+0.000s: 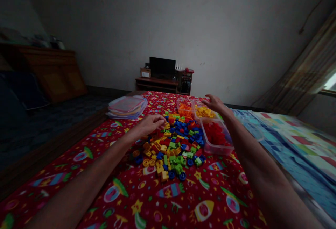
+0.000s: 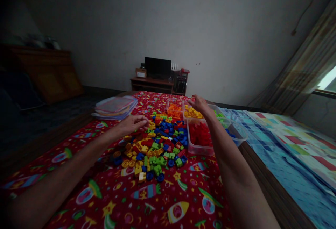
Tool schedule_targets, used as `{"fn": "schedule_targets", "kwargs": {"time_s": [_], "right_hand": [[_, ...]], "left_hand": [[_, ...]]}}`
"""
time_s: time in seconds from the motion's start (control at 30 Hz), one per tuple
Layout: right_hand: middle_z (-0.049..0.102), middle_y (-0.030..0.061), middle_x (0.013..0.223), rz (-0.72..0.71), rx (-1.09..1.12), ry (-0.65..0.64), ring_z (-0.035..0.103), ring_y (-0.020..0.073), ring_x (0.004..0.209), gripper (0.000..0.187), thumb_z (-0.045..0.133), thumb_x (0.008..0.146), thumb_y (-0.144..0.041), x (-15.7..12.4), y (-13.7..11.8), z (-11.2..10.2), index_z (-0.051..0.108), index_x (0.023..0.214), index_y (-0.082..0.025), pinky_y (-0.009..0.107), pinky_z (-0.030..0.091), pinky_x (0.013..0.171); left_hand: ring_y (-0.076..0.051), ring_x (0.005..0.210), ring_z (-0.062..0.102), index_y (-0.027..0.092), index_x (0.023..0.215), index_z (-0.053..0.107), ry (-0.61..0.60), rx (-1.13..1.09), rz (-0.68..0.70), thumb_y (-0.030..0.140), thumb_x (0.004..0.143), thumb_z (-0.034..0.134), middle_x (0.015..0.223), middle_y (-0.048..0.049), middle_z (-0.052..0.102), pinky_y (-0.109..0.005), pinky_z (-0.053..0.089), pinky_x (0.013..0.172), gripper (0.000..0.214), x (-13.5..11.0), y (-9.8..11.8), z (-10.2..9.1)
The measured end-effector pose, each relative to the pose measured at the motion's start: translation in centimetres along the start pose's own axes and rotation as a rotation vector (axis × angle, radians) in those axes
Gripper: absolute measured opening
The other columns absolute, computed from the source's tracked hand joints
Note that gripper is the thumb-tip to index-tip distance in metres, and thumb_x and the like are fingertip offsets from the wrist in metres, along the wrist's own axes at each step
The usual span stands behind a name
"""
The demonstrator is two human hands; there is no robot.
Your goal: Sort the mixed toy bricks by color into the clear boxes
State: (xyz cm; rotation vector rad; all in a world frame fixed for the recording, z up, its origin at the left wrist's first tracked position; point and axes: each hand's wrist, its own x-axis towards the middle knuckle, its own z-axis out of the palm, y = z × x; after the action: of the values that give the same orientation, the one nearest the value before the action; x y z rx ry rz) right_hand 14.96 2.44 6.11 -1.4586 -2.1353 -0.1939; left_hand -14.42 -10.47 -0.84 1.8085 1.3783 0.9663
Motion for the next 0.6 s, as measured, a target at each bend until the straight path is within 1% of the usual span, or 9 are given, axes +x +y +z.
{"fn": "schedule_targets", "kwargs": {"time_s": [0.1, 0.17, 0.23, 0.27, 0.3, 0.37, 0.43, 0.5, 0.6], "right_hand": [[0.069, 0.0133, 0.095, -0.021, 0.140, 0.014, 0.062, 0.0184, 0.085, 0.031, 0.045, 0.090, -0.027, -2.5, -1.7, -0.2, 0.064, 0.110, -0.011, 0.028, 0.043, 0.074], [0.069, 0.0097, 0.088, -0.159, 0.226, -0.082, 0.061, 0.0147, 0.074, 0.027, 0.045, 0.090, -0.021, -5.2, -4.3, -0.1, 0.065, 0.105, -0.011, 0.025, 0.042, 0.068], [0.068, 0.0065, 0.082, -0.388, 0.266, -0.239, 0.058, 0.0127, 0.068, 0.024, 0.044, 0.091, -0.021, -8.5, -7.7, 0.0, 0.065, 0.101, -0.013, 0.024, 0.041, 0.064], [0.067, 0.0064, 0.083, -0.512, 0.272, -0.278, 0.058, 0.0128, 0.071, 0.024, 0.043, 0.092, -0.023, -10.2, -9.5, 0.2, 0.065, 0.098, -0.014, 0.024, 0.041, 0.066], [0.067, 0.0076, 0.090, -0.661, 0.294, -0.277, 0.059, 0.0136, 0.080, 0.024, 0.043, 0.093, -0.025, -11.9, -11.4, 0.3, 0.064, 0.099, -0.014, 0.025, 0.043, 0.072], [0.064, 0.0094, 0.106, -0.932, 0.287, -0.268, 0.057, 0.0165, 0.099, 0.028, 0.045, 0.094, -0.033, -15.0, -14.6, 0.7, 0.060, 0.108, -0.015, 0.028, 0.043, 0.085], [0.057, 0.0104, 0.123, -1.125, 0.219, -0.251, 0.045, 0.0224, 0.120, 0.034, 0.048, 0.091, -0.042, -17.6, -17.0, 1.3, 0.058, 0.115, -0.018, 0.037, 0.038, 0.097], [0.055, 0.0097, 0.128, -1.242, 0.150, -0.234, 0.036, 0.0258, 0.129, 0.037, 0.046, 0.091, -0.045, -19.3, -18.3, 2.2, 0.056, 0.117, -0.021, 0.046, 0.033, 0.103], [0.060, 0.0080, 0.119, -1.251, 0.081, -0.209, 0.035, 0.0253, 0.129, 0.031, 0.039, 0.096, -0.038, -20.0, -18.4, 3.5, 0.055, 0.118, -0.023, 0.052, 0.029, 0.105]], "left_hand": [[-0.021, 0.077, 0.065, 0.016, 0.088, 0.064, 0.036, 0.148, 0.026, 0.050, 0.077, 0.048, 0.084, -0.0055, 0.069, -0.033, 0.052, 0.070, 0.039, -0.2, 0.4, -0.1], [-0.022, 0.079, 0.064, 0.016, 0.088, 0.066, 0.115, 0.307, 0.060, 0.043, 0.078, 0.046, 0.086, -0.0056, 0.070, -0.033, 0.051, 0.076, 0.035, -0.4, 0.7, -0.3], [-0.022, 0.085, 0.063, 0.017, 0.089, 0.067, 0.208, 0.437, 0.093, 0.037, 0.078, 0.045, 0.092, -0.0060, 0.070, -0.033, 0.048, 0.082, 0.032, -0.4, 0.7, -0.6], [-0.023, 0.088, 0.063, 0.017, 0.090, 0.068, 0.246, 0.475, 0.103, 0.036, 0.078, 0.045, 0.095, -0.0060, 0.071, -0.032, 0.047, 0.084, 0.032, -0.4, 0.7, -0.7], [-0.023, 0.090, 0.062, 0.018, 0.091, 0.068, 0.277, 0.498, 0.103, 0.035, 0.079, 0.045, 0.097, -0.0058, 0.071, -0.031, 0.046, 0.086, 0.032, -0.4, 0.5, -0.9], [-0.022, 0.091, 0.062, 0.018, 0.094, 0.068, 0.311, 0.523, 0.089, 0.034, 0.080, 0.044, 0.100, -0.0054, 0.071, -0.030, 0.046, 0.087, 0.033, -0.4, 0.1, -1.3], [-0.023, 0.093, 0.063, 0.017, 0.097, 0.068, 0.325, 0.540, 0.076, 0.033, 0.081, 0.042, 0.103, -0.0065, 0.070, -0.032, 0.047, 0.088, 0.035, -0.3, -0.6, -1.6], [-0.025, 0.099, 0.062, 0.014, 0.103, 0.066, 0.320, 0.572, 0.080, 0.034, 0.082, 0.041, 0.109, -0.0097, 0.068, -0.035, 0.045, 0.093, 0.039, -0.1, -1.6, -1.9], [-0.027, 0.119, 0.052, 0.010, 0.119, 0.058, 0.274, 0.614, 0.078, 0.038, 0.084, 0.037, 0.127, -0.0147, 0.059, -0.039, 0.035, 0.106, 0.050, 0.0, -3.4, -1.8]]}}
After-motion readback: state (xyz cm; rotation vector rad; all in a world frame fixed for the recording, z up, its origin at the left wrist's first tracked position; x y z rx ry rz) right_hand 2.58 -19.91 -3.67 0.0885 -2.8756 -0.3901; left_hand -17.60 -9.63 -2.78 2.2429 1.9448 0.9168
